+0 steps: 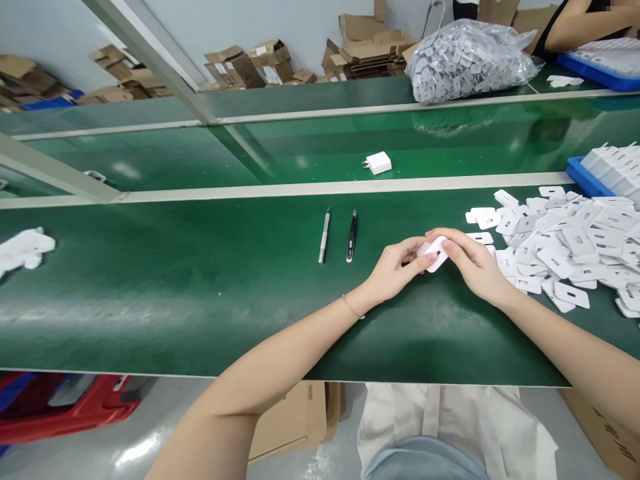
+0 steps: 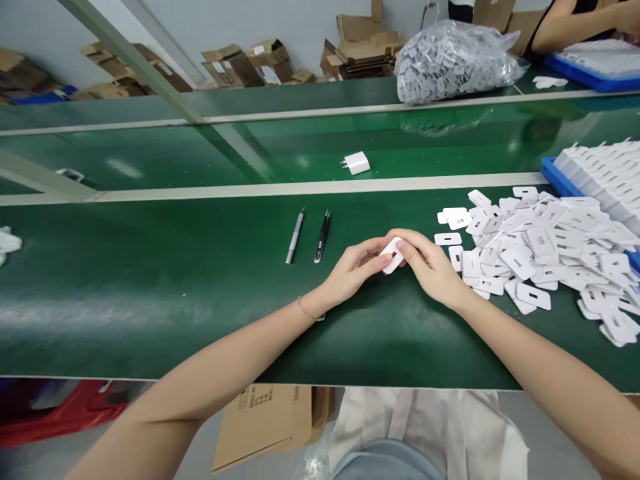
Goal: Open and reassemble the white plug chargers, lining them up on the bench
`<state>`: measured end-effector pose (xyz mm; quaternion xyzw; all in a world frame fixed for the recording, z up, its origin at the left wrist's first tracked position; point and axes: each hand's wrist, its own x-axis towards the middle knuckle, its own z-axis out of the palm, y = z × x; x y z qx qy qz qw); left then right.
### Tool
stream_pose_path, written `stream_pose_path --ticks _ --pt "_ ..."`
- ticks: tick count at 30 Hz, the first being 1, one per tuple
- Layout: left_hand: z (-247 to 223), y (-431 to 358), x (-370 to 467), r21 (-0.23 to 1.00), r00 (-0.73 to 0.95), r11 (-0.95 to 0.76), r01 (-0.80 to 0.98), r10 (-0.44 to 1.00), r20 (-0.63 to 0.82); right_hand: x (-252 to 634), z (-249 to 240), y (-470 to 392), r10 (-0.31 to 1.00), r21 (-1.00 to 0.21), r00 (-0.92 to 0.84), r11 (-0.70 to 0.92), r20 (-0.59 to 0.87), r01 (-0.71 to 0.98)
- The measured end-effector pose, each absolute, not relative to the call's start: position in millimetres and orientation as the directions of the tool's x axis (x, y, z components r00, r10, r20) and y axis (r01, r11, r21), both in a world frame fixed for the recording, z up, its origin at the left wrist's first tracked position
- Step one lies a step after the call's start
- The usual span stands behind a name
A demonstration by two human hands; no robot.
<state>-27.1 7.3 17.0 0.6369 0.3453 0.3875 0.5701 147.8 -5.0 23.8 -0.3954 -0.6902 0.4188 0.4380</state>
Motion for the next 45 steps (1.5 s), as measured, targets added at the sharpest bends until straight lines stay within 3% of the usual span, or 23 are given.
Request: stream_pose_path --ticks 5,9,13,18,23,29,33,37,40,41,45 --pt "18.1 15.4 -30.7 0.977 0.547 0.157 -0.146 0.836 -0.053 154.9 24.5 -4.9 0.933 -0.984 -0.354 0.114 0.059 0.136" --pt "14.9 20.8 -35.7 0.924 0.626 0.303 -0.235 0.774 -0.095 159.1 24.7 -4.2 0.944 -0.955 -0.32 0.169 0.085 0.245" --pt "11.8 23.6 -37.8 0.881 0.727 0.406 -0.24 0.677 -0.114 158.2 24.2 -1.5 0.943 -0.947 -0.303 0.217 0.14 0.237" --pt "10.5 23.5 -37.6 0.876 0.782 0.435 -0.21 0.613 -0.117 156.4 25.1 -2.9 0.942 -0.938 -0.29 0.244 0.169 0.248" --pt "9.9 19.9 -37.2 0.871 0.743 0.441 -0.216 0.653 -0.147 155.8 23.2 -3.9 0.94 -0.941 -0.307 0.231 0.15 0.246" --pt "15.6 16.0 -34.8 0.882 0.7 0.398 -0.254 0.704 -0.116 156.6 19.0 -10.9 0.916 -0.926 -0.338 0.301 0.215 0.226" --pt "19.8 16.5 -33.5 0.88 0.602 0.316 -0.355 0.797 -0.044 159.4 28.8 -3.1 0.911 -0.882 -0.228 0.396 0.343 0.256" --pt "19.1 17.8 -32.2 0.94 0.328 0.061 -0.335 0.943 0.056 153.1 59.0 59.4 0.891 -0.731 -0.276 0.454 0.361 0.509" --pt "17.7 17.3 -32.5 0.973 0.134 -0.126 -0.193 0.979 0.154 139.0 72.2 130.8 0.912 -0.481 -0.31 0.405 0.269 0.778" --pt "17.3 17.0 -33.2 0.975 0.101 -0.149 -0.164 0.981 0.167 133.8 71.1 152.9 0.93 -0.42 -0.263 0.352 0.257 0.836" --pt "15.0 18.3 -37.2 0.974 0.056 -0.092 -0.206 0.993 0.106 119.5 47.2 213.4 0.949 -0.403 -0.183 0.278 0.257 0.872"
